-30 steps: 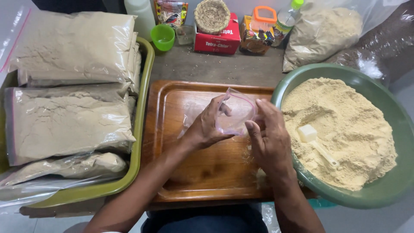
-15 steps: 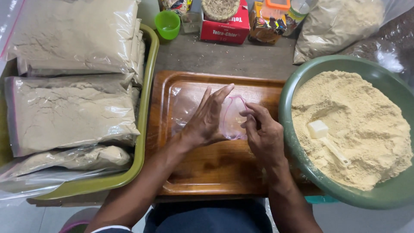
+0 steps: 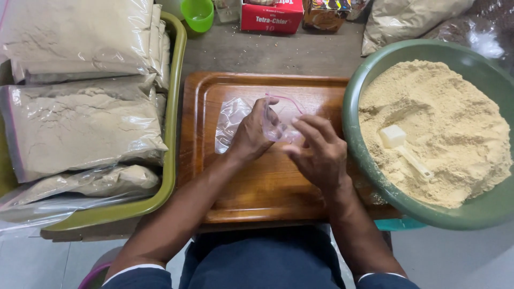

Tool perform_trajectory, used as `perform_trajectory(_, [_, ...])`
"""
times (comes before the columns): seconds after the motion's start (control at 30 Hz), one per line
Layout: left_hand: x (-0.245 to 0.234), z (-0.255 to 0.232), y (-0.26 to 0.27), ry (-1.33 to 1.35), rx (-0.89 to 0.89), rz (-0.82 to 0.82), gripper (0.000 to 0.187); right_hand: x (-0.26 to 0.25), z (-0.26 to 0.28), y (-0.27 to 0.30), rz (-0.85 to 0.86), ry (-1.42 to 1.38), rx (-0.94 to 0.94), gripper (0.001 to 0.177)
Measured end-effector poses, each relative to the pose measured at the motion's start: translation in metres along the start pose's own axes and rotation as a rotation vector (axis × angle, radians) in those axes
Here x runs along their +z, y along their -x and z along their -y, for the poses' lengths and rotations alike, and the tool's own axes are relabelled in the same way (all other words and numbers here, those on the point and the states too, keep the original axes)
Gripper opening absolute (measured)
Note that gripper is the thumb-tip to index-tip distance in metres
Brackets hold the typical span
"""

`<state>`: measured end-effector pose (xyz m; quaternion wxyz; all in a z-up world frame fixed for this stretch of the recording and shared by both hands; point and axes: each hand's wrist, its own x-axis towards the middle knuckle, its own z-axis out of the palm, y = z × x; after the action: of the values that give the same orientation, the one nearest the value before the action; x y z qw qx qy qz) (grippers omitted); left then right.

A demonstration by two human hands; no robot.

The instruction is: The person scoops a light brown powder from a large green basin into a small clear plastic bag, using a white plastic scoop, and then seals the bag.

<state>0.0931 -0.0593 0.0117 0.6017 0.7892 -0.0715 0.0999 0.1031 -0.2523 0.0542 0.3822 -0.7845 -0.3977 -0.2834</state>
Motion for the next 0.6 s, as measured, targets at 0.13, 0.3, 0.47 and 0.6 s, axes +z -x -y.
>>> perform_trajectory(0.13, [0.000, 0.016, 0.002, -0.027, -0.006, -0.013, 0.049, 0.003, 0.019, -0.015, 0.128, 0.103, -0.059, 0.042])
perform_trajectory(0.3, [0.009, 0.028, -0.001, 0.021, -0.009, 0.065, 0.052, 0.011, 0.011, -0.009, 0.172, 0.188, -0.024, 0.007])
perform_trajectory(0.47, [0.011, 0.025, -0.001, 0.009, -0.029, 0.136, 0.044, 0.002, 0.016, -0.016, 0.129, 0.182, -0.087, 0.008])
perform_trajectory(0.6, [0.010, 0.016, 0.000, -0.004, -0.130, 0.109, 0.042, -0.031, 0.047, -0.023, 0.153, 0.136, -0.063, 0.010])
